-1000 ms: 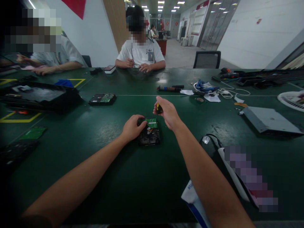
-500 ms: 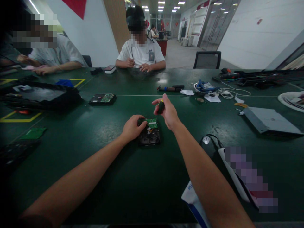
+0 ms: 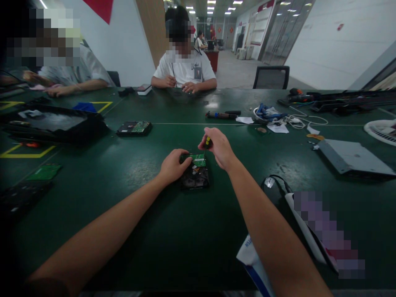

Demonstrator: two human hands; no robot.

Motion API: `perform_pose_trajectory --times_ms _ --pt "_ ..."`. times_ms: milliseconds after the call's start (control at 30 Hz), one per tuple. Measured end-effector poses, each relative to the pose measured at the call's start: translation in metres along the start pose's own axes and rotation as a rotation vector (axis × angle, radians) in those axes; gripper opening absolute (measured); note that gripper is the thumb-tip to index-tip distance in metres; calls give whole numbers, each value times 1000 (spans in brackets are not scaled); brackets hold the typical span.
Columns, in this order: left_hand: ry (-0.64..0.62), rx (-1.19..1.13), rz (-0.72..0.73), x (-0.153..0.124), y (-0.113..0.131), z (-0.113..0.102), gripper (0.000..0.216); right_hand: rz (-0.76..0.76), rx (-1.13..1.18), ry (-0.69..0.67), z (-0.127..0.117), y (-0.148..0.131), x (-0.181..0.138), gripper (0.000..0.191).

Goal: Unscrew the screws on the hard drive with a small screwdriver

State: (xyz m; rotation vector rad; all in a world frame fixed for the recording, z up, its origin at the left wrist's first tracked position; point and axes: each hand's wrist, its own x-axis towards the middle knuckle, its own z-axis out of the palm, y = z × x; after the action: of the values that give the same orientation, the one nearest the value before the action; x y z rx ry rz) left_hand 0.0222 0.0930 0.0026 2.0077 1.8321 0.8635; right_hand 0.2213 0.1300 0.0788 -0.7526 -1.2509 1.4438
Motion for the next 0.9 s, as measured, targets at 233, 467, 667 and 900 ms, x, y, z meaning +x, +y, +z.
perform_pose_trajectory --times_ms 233,467,667,900 --pt "1 4 1 0 0 0 31 -36 9 -32 0 -2 1 49" --pt "6 6 -2 0 1 1 29 -6 48 -22 3 2 0 45" --pt "16 2 5 1 0 3 29 -21 83 -24 9 8 -2 33" --pt "9 4 -2 1 1 1 30 -21 -21 -76 8 3 -3 41"
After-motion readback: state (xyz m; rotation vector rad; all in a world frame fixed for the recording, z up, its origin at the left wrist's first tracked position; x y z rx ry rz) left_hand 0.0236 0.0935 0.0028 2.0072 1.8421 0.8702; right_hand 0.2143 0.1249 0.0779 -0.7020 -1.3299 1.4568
